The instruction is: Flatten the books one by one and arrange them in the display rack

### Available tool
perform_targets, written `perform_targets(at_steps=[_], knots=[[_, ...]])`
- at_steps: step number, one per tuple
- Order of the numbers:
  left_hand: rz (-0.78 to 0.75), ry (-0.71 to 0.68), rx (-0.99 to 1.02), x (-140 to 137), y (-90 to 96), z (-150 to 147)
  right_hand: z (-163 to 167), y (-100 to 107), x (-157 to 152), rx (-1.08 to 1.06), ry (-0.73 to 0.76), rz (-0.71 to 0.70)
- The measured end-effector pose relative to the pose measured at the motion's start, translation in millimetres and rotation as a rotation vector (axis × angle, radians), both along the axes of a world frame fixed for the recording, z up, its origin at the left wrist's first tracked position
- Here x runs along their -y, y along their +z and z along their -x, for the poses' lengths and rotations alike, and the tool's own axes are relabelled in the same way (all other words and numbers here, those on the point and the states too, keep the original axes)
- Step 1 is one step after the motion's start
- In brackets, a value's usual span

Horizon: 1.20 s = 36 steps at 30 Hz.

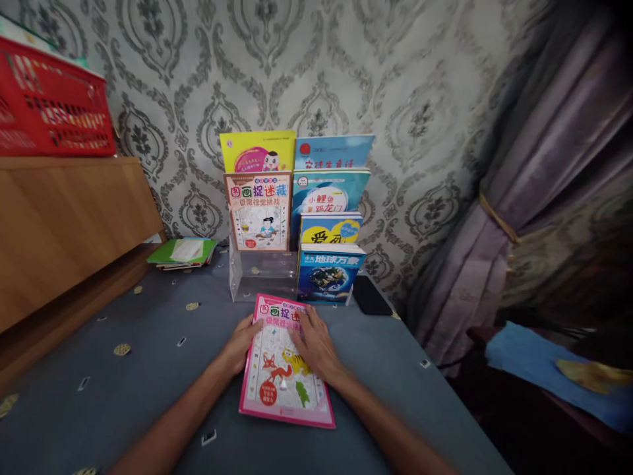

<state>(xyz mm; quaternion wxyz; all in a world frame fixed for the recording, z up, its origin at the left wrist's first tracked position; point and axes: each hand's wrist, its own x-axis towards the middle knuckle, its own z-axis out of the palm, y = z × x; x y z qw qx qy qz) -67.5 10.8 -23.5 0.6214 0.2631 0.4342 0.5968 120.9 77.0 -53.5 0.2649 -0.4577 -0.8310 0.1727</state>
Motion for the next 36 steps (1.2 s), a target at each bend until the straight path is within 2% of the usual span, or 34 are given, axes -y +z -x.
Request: perform_targets(at_steps=[3,6,8,11,13,15,18,21,23,25,28,33,36], knots=[[-0.006,0.048,0.071,4.8,7.5,-2.6,-2.0,-3.1,0.2,-0.252,-0.052,0.053],[-0.032,0.078,0.108,7.3,17.6,-1.4,-1.8,5.5,5.7,-0.556,-0.053,0.175],[-0.062,0.105,0.102,7.7,25.4,0.4,-0.6,18.6,11.5,-0.757,0.037,0.383],[-0.128,0.207,0.047,6.2,37.7,4.0,1.9,44.5,19.5,-0.995,0.252,0.772],[-0.187,0.286,-0.036,3.3,46.5,7.2,4.4,61.5,22.0,-1.084,0.332,0.874],[-0.262,0.337,-0.147,-1.4,55.9,11.4,8.9,75.0,21.6,-1.122,0.354,0.83],[-0.399,0.377,-0.303,-12.0,67.8,21.3,19.7,86.0,16.4,-1.11,0.339,0.637],[-0.472,0.358,-0.345,-24.7,71.6,36.5,32.2,87.1,9.7,-1.056,0.295,0.415],[-0.449,0.295,-0.326,-31.1,68.2,47.1,39.3,82.8,7.3,-1.015,0.281,0.326],[-0.387,0.203,-0.302,-33.1,60.8,54.6,44.2,73.1,7.5,-0.99,0.265,0.281],[-0.316,0.065,-0.244,-26.9,45.0,57.3,46.7,46.3,12.2,-0.984,0.186,0.239],[-0.255,-0.061,-0.229,-12.8,16.1,54.4,40.0,-7.3,21.5,-0.898,0.091,0.27],[-0.238,-0.096,-0.257,-12.2,3.7,57.8,33.4,-21.2,22.1,-0.846,0.081,0.288]])
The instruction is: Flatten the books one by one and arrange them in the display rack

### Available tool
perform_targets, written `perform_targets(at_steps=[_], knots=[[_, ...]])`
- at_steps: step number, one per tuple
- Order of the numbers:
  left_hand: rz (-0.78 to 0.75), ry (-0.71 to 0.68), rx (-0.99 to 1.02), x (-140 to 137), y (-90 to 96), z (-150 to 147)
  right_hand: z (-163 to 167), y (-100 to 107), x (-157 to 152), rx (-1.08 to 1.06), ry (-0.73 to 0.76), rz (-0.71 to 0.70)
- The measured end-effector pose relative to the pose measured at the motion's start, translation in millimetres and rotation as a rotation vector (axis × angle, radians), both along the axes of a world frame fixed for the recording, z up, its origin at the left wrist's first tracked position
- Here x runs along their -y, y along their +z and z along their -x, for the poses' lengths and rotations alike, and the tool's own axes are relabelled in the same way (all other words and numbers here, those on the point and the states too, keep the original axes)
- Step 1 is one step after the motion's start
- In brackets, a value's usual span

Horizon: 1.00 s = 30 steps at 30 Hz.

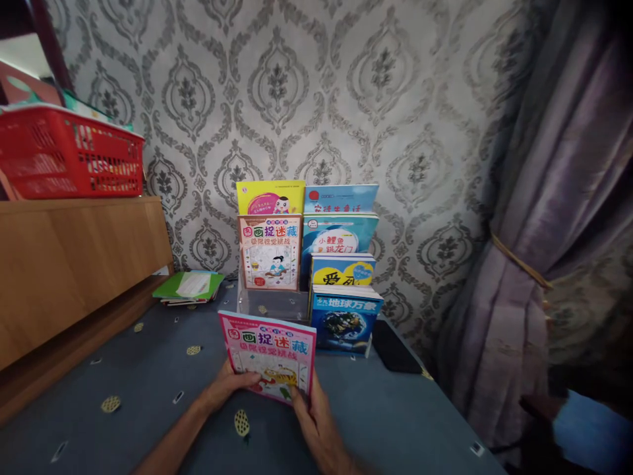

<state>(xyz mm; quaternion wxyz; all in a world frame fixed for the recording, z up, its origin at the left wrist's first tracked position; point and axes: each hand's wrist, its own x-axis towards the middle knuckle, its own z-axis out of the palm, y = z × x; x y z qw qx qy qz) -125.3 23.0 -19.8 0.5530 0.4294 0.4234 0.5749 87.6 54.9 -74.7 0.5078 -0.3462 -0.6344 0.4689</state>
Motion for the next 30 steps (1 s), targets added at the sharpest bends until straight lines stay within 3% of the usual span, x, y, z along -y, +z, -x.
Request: perform_targets(at_steps=[6,14,20,30], knots=[[-0.019,-0.042,-0.03,-2.2,-5.8,4.4,-6.2,5.1,-1.1,0.032,0.025,-0.037],[-0.011,-0.074,-0.023,-1.4,2.3,4.7,-7.1,21.5,4.3,0.074,0.09,-0.058],[-0.041,-0.116,-0.031,0.1,8.1,4.7,-6.9,15.3,2.9,0.096,0.003,-0.154],[-0.07,-0.068,-0.025,-2.7,3.0,8.7,-6.2,24.3,3.8,0.099,0.034,-0.18]])
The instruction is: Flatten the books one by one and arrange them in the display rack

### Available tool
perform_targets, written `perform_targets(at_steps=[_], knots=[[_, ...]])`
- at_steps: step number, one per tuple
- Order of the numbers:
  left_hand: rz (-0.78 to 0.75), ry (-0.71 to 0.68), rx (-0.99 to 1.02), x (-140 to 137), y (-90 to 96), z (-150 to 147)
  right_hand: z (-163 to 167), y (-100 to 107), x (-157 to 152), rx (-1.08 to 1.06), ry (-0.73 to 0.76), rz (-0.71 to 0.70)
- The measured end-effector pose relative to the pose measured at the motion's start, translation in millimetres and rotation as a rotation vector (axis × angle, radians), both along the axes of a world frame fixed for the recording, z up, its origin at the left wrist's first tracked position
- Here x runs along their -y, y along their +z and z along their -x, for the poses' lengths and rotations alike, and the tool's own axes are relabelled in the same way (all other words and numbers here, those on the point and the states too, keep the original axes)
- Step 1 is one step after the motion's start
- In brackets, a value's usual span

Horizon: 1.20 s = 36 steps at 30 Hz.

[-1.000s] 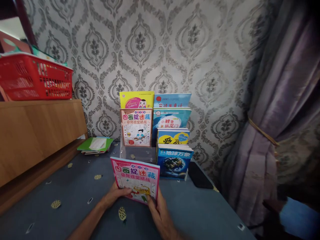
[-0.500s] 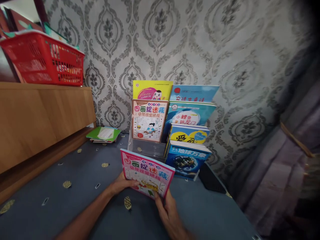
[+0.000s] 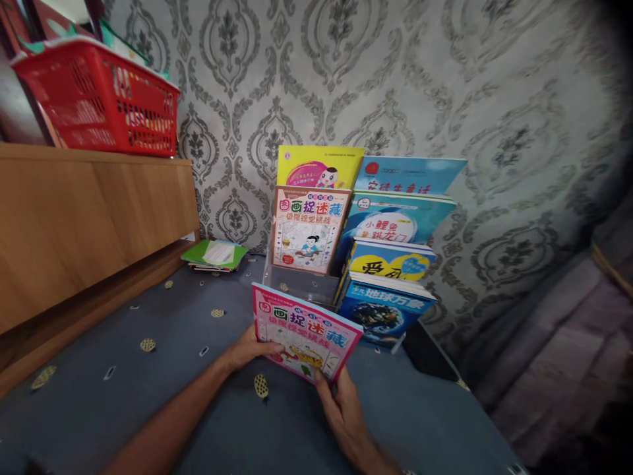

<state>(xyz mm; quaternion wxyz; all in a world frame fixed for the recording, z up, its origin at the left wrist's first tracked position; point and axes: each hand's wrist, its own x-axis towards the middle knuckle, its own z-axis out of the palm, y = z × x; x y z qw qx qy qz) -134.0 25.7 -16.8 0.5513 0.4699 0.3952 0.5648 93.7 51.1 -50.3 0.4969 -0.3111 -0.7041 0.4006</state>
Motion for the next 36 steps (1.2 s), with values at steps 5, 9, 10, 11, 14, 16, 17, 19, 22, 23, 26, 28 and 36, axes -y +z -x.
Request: perform_targets(at_steps=[5,9,10,11,14,16,17,19,22,23,26,28,36], knots=[[0.005,0.1,0.047,-1.4,0.2,1.5,-0.3,-1.4,-2.1,0.046,-0.06,0.008],[-0.03,0.129,0.061,-3.4,3.5,5.2,-1.8,7.2,-2.1,0.044,-0.096,0.013],[-0.047,0.127,0.061,-3.9,4.2,6.2,-2.2,9.9,-2.2,0.042,-0.097,0.017],[-0.064,0.125,0.059,-4.5,4.6,7.1,-2.5,12.4,-2.3,0.042,-0.094,0.024],[-0.096,0.123,0.053,-6.7,3.4,9.1,-2.6,17.9,-2.7,0.023,-0.085,0.053],[-0.104,0.119,0.05,-8.1,1.6,9.8,-2.0,20.3,-2.2,0.003,-0.066,0.073],[-0.11,0.118,0.049,-8.7,1.1,10.1,-1.7,21.5,-1.7,-0.005,-0.059,0.078],[-0.126,0.117,0.045,-9.0,1.2,10.7,-1.3,24.0,-0.3,-0.007,-0.053,0.081],[-0.152,0.138,0.046,-8.2,4.7,11.6,-1.4,28.3,1.7,-0.003,-0.057,0.072],[-0.159,0.149,0.051,-7.8,6.3,12.0,-1.4,29.5,2.0,-0.001,-0.059,0.07],[-0.166,0.181,0.065,-7.0,9.8,13.1,-1.4,31.5,2.1,0.008,-0.07,0.061],[-0.155,0.189,0.067,-6.9,10.5,14.1,-1.1,31.4,2.0,0.021,-0.075,0.049],[-0.093,0.239,0.108,-2.3,17.0,21.9,-0.8,28.0,14.1,0.15,0.0,-0.19]])
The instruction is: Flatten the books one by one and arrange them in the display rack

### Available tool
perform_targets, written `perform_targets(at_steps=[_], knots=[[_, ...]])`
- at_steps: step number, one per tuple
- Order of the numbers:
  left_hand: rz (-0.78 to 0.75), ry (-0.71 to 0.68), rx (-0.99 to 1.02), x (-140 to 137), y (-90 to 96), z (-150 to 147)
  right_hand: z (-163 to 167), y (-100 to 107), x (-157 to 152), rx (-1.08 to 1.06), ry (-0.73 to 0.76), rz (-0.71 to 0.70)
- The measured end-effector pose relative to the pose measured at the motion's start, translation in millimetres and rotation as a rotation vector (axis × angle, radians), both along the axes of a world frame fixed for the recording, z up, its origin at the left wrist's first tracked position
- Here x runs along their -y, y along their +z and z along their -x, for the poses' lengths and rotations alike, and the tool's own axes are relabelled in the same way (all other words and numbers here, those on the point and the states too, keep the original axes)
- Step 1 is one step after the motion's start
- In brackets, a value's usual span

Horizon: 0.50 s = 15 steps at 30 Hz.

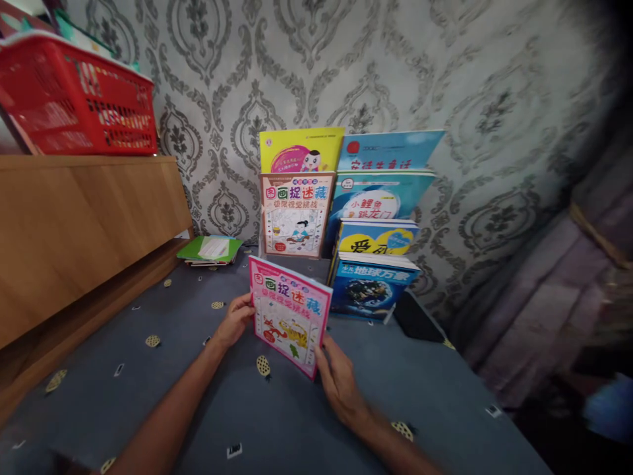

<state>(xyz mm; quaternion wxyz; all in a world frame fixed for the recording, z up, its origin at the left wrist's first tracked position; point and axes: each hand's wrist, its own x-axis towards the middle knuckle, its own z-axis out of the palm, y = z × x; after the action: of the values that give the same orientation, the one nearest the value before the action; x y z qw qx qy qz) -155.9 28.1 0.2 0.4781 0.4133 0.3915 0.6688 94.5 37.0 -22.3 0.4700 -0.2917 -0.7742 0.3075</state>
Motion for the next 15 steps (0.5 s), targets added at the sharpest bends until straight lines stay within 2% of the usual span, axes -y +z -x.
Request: perform_targets(at_steps=[3,6,15], knots=[[0.004,0.029,-0.008,3.7,7.8,2.8,-0.8,5.1,4.1,0.052,0.07,-0.093],[-0.001,0.061,-0.036,5.8,17.7,4.7,-1.1,14.9,3.7,0.053,0.064,-0.168],[-0.15,0.179,-0.118,-7.7,60.2,9.4,5.7,63.5,-15.9,-0.002,0.058,-0.181]])
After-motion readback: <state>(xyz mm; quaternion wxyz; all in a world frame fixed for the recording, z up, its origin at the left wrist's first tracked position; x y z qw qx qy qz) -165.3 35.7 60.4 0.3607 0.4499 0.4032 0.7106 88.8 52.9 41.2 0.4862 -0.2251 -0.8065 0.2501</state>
